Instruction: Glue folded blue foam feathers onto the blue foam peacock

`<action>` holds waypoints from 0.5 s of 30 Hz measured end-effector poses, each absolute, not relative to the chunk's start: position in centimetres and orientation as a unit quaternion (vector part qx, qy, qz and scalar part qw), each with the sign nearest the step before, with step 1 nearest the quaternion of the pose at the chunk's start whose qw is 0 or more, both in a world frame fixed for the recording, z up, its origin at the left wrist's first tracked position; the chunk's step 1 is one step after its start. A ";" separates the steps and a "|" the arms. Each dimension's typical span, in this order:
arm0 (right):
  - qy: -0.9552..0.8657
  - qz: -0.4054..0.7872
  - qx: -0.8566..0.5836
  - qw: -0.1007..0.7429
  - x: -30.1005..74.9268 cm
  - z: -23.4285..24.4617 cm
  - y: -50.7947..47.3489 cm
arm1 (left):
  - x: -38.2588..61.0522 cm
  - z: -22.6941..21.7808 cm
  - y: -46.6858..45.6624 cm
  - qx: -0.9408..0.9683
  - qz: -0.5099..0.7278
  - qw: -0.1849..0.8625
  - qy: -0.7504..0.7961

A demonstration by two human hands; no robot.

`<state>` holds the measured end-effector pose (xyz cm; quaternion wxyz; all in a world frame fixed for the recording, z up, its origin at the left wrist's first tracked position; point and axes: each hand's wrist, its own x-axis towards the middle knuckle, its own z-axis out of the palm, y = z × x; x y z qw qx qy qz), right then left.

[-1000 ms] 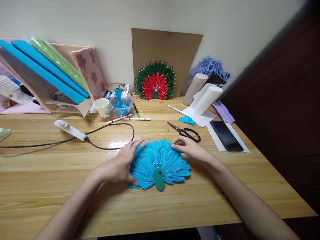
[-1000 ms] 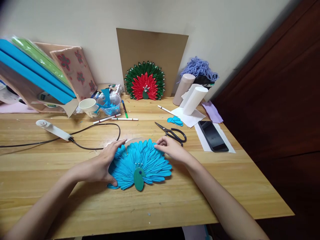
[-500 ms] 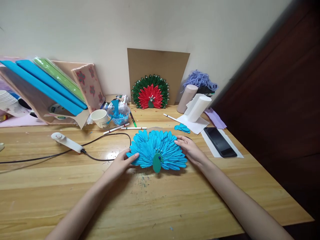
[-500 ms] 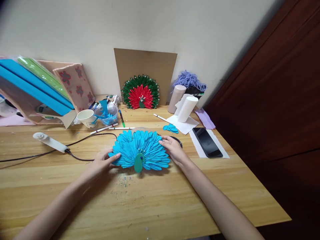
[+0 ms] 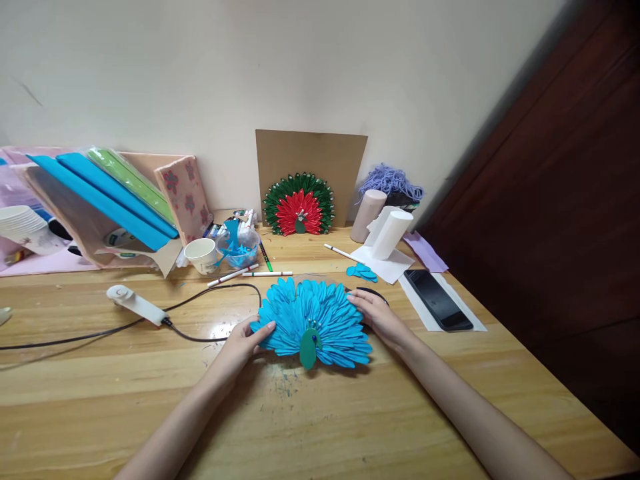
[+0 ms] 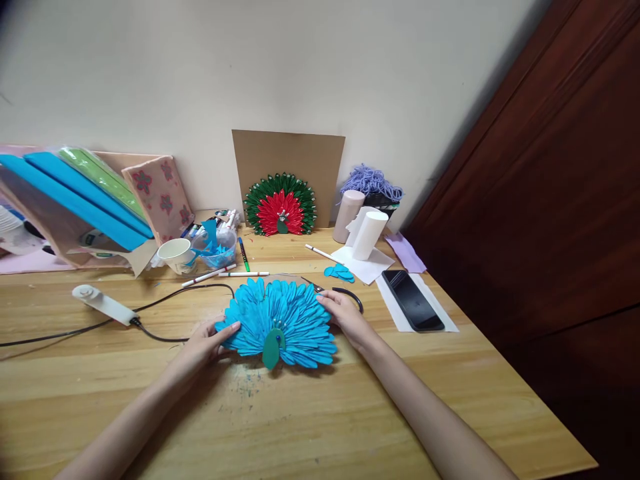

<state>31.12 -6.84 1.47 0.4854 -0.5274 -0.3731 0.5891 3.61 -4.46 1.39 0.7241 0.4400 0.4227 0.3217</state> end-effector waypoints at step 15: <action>-0.372 0.566 -0.537 0.503 31.6 0.9 -6.5 | 3.2 0.7 -4.2 0.427 0.322 0.739 0.410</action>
